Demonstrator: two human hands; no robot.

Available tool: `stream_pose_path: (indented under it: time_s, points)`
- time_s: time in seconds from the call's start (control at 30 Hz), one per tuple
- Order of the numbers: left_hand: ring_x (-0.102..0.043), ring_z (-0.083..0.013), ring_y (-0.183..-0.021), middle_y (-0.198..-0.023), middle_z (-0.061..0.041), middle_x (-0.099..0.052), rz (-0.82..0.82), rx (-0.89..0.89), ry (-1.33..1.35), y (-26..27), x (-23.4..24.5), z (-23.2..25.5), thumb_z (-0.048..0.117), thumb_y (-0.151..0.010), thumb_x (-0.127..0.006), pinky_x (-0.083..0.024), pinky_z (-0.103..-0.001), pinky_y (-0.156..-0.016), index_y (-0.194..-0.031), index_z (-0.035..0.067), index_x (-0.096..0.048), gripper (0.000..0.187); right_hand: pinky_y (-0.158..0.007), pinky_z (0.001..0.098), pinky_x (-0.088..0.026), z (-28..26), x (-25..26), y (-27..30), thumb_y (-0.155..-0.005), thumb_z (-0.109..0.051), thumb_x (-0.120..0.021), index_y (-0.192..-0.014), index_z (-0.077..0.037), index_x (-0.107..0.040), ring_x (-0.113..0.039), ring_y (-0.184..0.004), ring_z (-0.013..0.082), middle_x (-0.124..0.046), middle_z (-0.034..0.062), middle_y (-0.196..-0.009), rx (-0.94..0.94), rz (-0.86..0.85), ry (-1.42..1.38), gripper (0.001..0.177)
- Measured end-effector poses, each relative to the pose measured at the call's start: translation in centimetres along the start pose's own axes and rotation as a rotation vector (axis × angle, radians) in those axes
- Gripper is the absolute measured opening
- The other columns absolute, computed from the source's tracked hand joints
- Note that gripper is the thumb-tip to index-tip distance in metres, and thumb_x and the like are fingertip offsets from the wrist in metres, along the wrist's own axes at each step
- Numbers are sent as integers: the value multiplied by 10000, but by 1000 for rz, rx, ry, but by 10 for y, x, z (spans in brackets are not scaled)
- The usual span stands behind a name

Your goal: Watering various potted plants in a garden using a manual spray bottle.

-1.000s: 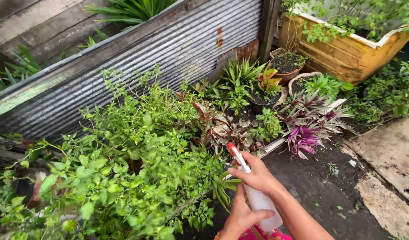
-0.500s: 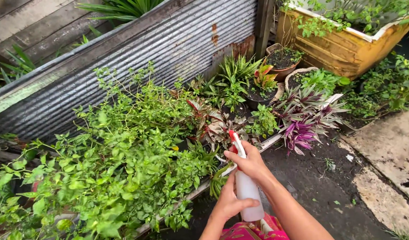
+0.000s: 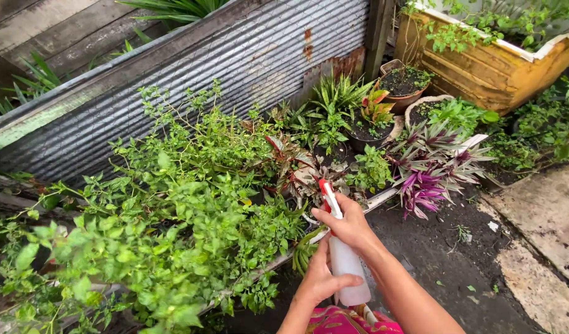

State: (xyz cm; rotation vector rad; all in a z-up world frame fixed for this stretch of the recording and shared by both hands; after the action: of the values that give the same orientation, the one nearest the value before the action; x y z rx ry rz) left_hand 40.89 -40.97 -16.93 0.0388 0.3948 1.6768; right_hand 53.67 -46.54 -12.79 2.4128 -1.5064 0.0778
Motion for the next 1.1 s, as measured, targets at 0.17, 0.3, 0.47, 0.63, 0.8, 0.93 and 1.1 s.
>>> stream_pose_path:
  time_s: [0.17, 0.3, 0.47, 0.63, 0.8, 0.93, 1.1]
  points:
    - [-664, -300, -1156, -1321, -155, -648, 14, -80, 13, 6, 6, 8, 106, -562, -837, -543, -431, -989, -1520, 101, -355, 1072, -599, 295, -536, -3, -11, -2, -774, -283, -807, -970, 0, -754, -627, -661, 159, -721, 70, -770, 46, -24, 103, 349]
    - [-658, -294, -1163, -1330, -156, -642, 67, -107, 25, 11, 14, 11, 123, -560, -835, -525, -407, -1009, -1522, 84, -352, 1078, -615, 291, -526, -16, -26, -2, -769, -253, -803, -967, -36, -732, -611, -668, 154, -702, 54, -777, 84, -112, 75, 302]
    - [-688, -300, -1120, -1288, -167, -662, 158, -128, 19, 13, 24, 1, 101, -561, -850, -560, -404, -970, -1499, 69, -375, 1052, -562, 279, -495, -25, -45, -4, -790, -207, -805, -887, -64, -724, -577, -606, 124, -681, 20, -706, 174, -233, 54, 191]
    - [-718, -284, -1023, -1190, -145, -692, 258, -172, -58, 19, 32, 16, 117, -545, -850, -587, -383, -896, -1409, 62, -452, 953, -591, 265, -492, -34, -58, -5, -783, -224, -819, -923, -47, -744, -563, -622, 125, -668, 17, -707, 209, -263, 97, 238]
    - [-698, -287, -1048, -1219, -141, -686, 265, -220, -35, 26, 35, 34, 141, -545, -845, -571, -391, -911, -1456, 80, -430, 1002, -645, 279, -520, -51, -64, -3, -777, -196, -810, -1021, -61, -738, -617, -687, 141, -721, 36, -795, 190, -293, 121, 288]
    - [-700, -289, -1042, -1216, -145, -684, 278, -253, -71, 34, 38, 45, 198, -553, -847, -562, -381, -914, -1447, 56, -429, 997, -570, 286, -503, -55, -68, -1, -769, -233, -830, -910, -33, -770, -580, -614, 142, -701, 43, -703, 201, -244, 209, 252]
    - [-681, -285, -1044, -1201, -127, -669, 259, -226, -61, 45, 48, 46, 209, -558, -834, -549, -390, -910, -1420, 93, -433, 958, -630, 279, -505, -55, -81, 4, -776, -168, -821, -986, -23, -759, -598, -665, 148, -712, 52, -766, 167, -258, 156, 262]
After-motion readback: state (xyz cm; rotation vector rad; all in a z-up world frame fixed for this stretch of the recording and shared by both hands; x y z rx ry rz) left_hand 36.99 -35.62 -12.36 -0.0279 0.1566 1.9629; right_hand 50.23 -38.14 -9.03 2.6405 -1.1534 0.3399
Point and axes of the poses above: each hand's wrist, its own y-axis away from the middle knuckle, its own x-axis out of the back of the hand, z = x × y, the point moved 6 cm from there along -y, towards the middle knuckle
